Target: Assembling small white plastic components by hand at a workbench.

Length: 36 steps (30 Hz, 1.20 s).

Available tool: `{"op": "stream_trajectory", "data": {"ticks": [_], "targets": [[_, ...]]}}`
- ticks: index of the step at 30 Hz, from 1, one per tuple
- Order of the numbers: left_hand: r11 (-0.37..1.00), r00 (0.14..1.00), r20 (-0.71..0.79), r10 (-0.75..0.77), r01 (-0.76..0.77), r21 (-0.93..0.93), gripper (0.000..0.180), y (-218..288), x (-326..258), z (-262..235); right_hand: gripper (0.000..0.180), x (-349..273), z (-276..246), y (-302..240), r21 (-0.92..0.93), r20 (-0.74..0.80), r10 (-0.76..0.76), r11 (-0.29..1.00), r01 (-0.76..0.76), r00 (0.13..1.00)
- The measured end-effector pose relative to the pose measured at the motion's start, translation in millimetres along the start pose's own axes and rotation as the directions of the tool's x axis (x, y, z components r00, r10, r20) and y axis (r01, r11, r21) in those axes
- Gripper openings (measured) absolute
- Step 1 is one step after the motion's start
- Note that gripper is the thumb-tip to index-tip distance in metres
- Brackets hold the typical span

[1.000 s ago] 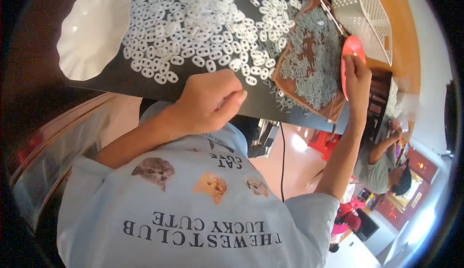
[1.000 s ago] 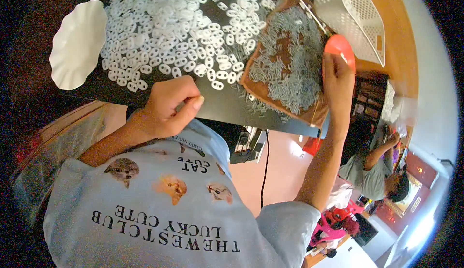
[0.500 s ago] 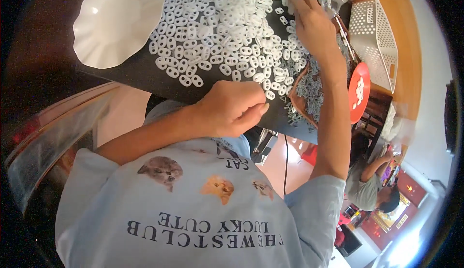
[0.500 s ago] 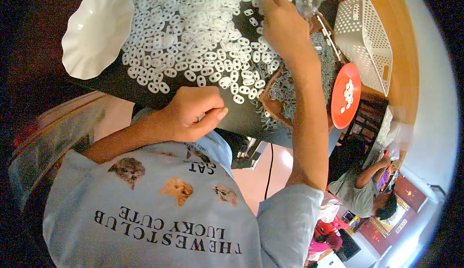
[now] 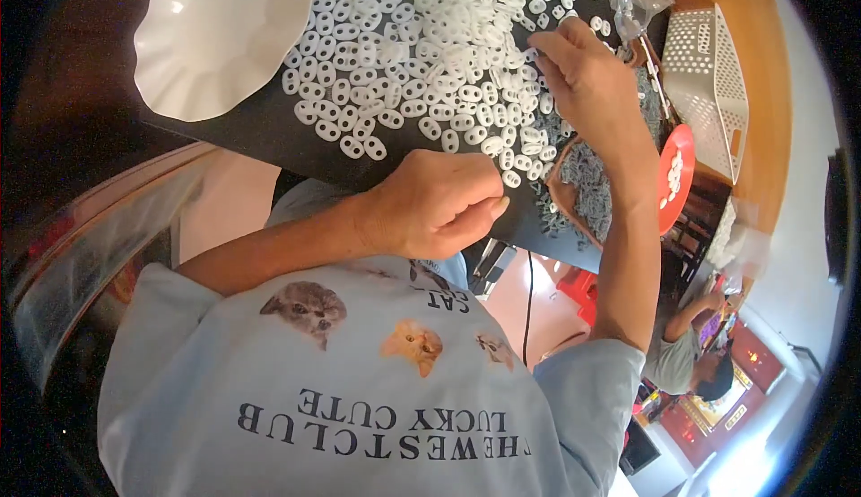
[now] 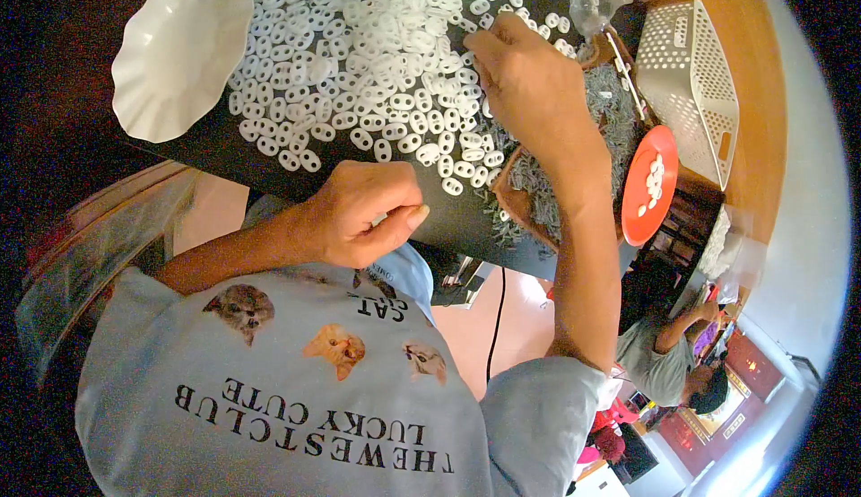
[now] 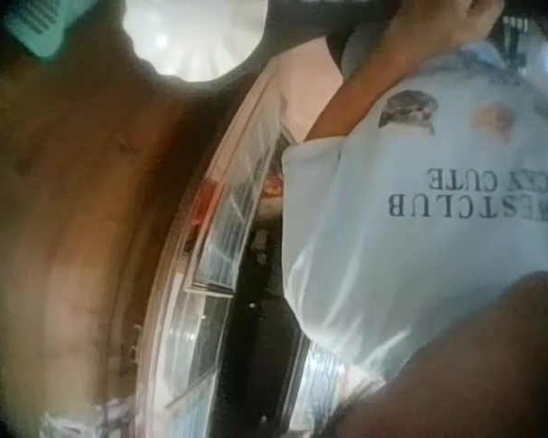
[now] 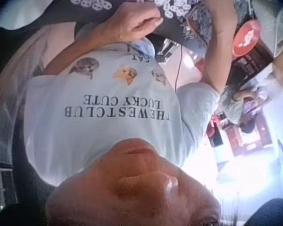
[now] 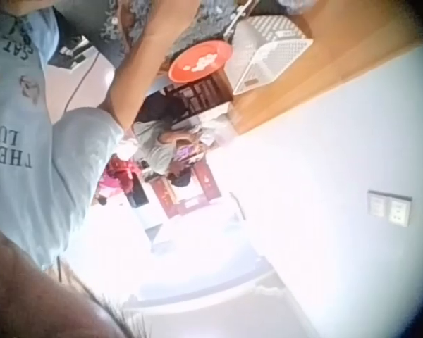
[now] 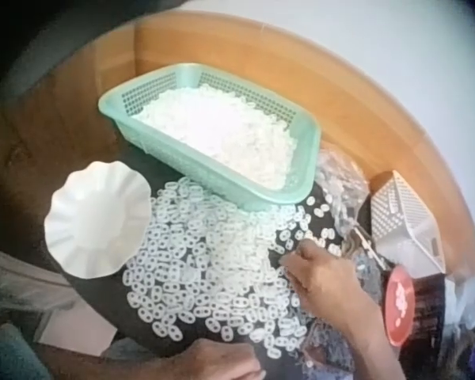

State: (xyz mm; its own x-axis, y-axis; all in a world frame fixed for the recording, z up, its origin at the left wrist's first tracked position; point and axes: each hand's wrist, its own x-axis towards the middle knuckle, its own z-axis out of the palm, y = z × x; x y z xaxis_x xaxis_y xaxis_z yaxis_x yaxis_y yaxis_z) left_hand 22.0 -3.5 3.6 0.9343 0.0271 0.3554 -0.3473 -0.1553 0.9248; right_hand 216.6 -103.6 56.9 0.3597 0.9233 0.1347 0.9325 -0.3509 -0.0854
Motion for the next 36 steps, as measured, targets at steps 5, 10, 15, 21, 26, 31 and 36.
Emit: {"op": "stream_trajectory", "data": {"ticks": [5, 10, 15, 21, 26, 31, 36], "targets": [[1.0, 1.0, 0.012, -0.012, 0.012, -0.015, 0.011, -2, -3, 0, 0.014, -1, 9, 3, -0.125, 0.055, -0.107, 0.986, 0.114, 0.993], [0.999, 1.0, -0.015, 0.011, -0.011, -0.034, 0.008, -2, -3, 1, 0.016, -4, 15, 5, -0.103, 0.018, -0.101, 0.989, 0.103, 0.995], [0.998, 0.999, -0.044, 0.031, -0.033, -0.058, 0.005, -1, -5, 1, 0.008, -11, 11, -1, 0.137, -0.132, -0.008, 0.99, 0.026, 0.991], [0.945, 0.971, -0.103, -0.218, 0.183, -0.271, 0.012, 10, 1, -4, 0.008, -47, -26, -44, 0.718, 0.229, 0.324, 0.58, -0.384, 0.918], [0.875, 0.915, 0.055, -0.4, 0.399, -0.274, 0.021, 19, 13, -8, 0.002, -72, -25, -66, 0.821, 0.088, 0.2, 0.541, -0.184, 0.976], [0.885, 0.936, 0.042, -0.348, 0.343, -0.316, 0.025, 17, 10, 1, 0.006, -81, -29, -73, 0.787, 0.012, 0.185, 0.605, -0.123, 0.983], [0.884, 0.921, 0.101, -0.375, 0.388, -0.259, 0.024, 18, 9, 4, 0.008, -95, -22, -73, 0.791, -0.008, 0.192, 0.601, -0.111, 0.981]]}}
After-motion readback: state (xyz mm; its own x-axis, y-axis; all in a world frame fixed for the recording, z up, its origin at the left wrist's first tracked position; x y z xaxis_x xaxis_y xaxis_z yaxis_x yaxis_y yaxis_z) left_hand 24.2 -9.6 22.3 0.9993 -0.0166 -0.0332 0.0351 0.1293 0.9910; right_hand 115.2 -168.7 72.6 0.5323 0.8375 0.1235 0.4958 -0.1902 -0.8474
